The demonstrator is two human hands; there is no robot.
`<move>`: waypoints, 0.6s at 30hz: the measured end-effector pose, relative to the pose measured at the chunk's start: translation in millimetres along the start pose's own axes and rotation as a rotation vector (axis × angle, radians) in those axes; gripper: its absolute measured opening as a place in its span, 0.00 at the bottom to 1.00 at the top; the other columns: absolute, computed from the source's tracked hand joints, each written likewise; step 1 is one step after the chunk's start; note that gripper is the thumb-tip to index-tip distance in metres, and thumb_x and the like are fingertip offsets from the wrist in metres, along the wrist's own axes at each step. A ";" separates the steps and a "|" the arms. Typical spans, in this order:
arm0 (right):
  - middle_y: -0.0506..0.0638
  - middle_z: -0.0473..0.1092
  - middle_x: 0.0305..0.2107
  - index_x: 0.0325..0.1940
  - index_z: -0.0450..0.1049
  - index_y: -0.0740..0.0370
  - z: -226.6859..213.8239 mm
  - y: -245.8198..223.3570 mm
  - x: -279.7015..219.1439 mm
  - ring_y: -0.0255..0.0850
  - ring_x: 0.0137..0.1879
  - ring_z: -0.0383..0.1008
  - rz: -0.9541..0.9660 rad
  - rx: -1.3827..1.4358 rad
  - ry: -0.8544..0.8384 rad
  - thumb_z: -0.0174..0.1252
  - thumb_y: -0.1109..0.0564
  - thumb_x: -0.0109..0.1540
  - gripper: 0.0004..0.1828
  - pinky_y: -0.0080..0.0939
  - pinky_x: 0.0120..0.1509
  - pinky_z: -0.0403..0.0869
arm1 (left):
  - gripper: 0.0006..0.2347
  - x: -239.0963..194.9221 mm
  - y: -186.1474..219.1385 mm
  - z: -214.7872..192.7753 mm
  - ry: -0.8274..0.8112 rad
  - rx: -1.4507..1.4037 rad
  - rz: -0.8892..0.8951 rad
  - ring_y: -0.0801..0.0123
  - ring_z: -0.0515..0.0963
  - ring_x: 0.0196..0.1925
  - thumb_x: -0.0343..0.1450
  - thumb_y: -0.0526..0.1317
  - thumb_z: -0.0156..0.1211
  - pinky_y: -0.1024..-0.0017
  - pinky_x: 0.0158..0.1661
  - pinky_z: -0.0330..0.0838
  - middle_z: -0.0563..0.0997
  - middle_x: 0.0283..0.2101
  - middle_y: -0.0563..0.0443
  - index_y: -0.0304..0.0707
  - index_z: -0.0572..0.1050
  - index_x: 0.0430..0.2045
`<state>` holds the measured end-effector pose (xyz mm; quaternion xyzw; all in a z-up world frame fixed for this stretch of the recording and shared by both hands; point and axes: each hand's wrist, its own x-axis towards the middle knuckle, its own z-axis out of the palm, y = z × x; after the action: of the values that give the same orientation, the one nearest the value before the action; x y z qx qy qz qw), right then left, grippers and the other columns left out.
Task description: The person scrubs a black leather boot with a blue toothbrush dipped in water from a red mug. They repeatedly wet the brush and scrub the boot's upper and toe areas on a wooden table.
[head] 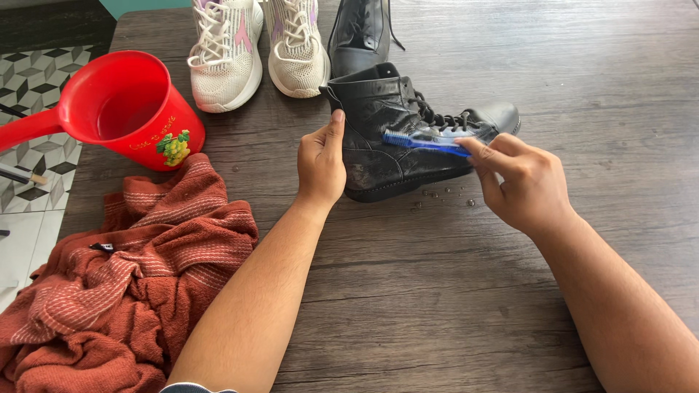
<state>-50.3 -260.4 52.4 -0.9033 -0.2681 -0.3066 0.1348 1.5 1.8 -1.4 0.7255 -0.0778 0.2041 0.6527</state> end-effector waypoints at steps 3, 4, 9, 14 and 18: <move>0.45 0.66 0.24 0.50 0.77 0.49 9.8 15.7 -6.7 0.45 0.25 0.70 0.041 -0.062 0.014 0.55 0.59 0.65 0.11 0.40 0.31 0.69 | 0.23 -0.1 1.2 -0.4 -0.001 -0.012 -0.011 0.82 0.53 0.13 0.75 0.47 0.41 0.81 0.18 0.48 0.57 0.06 0.62 0.50 0.58 0.03; 0.45 0.66 0.24 0.50 0.77 0.49 5.6 10.5 -4.1 0.45 0.25 0.70 0.040 -0.062 0.014 0.55 0.59 0.65 0.11 0.40 0.31 0.69 | 0.23 -0.5 1.4 0.0 0.000 -0.012 -0.012 0.82 0.53 0.13 0.75 0.47 0.41 0.81 0.18 0.48 0.57 0.06 0.62 0.50 0.58 0.03; 0.49 0.67 0.22 0.47 0.78 0.53 -3.0 -6.4 4.9 0.51 0.25 0.70 -0.023 0.024 -0.013 0.55 0.61 0.62 0.11 0.44 0.31 0.69 | 0.23 -1.3 1.8 0.1 -0.014 -0.010 -0.004 0.81 0.54 0.13 0.75 0.48 0.42 0.80 0.17 0.49 0.58 0.06 0.61 0.49 0.58 0.03; 0.48 0.67 0.22 0.48 0.77 0.52 1.7 -6.9 2.2 0.49 0.25 0.70 -0.025 0.024 -0.015 0.55 0.60 0.62 0.12 0.42 0.32 0.70 | 0.23 -2.5 5.5 0.1 -0.019 -0.014 0.023 0.82 0.54 0.13 0.75 0.47 0.42 0.80 0.18 0.49 0.57 0.06 0.62 0.49 0.58 0.03; 0.48 0.67 0.21 0.49 0.78 0.53 0.5 -10.9 6.1 0.50 0.25 0.70 -0.001 0.057 -0.003 0.55 0.61 0.62 0.13 0.44 0.31 0.69 | 0.24 -1.2 -0.2 1.2 -0.027 -0.022 0.042 0.82 0.54 0.12 0.75 0.48 0.42 0.81 0.17 0.50 0.59 0.06 0.61 0.48 0.60 0.03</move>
<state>-52.2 -248.9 56.7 -0.8994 -0.2775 -0.2974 0.1598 0.8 0.4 -2.1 0.7191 -0.1040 0.2071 0.6552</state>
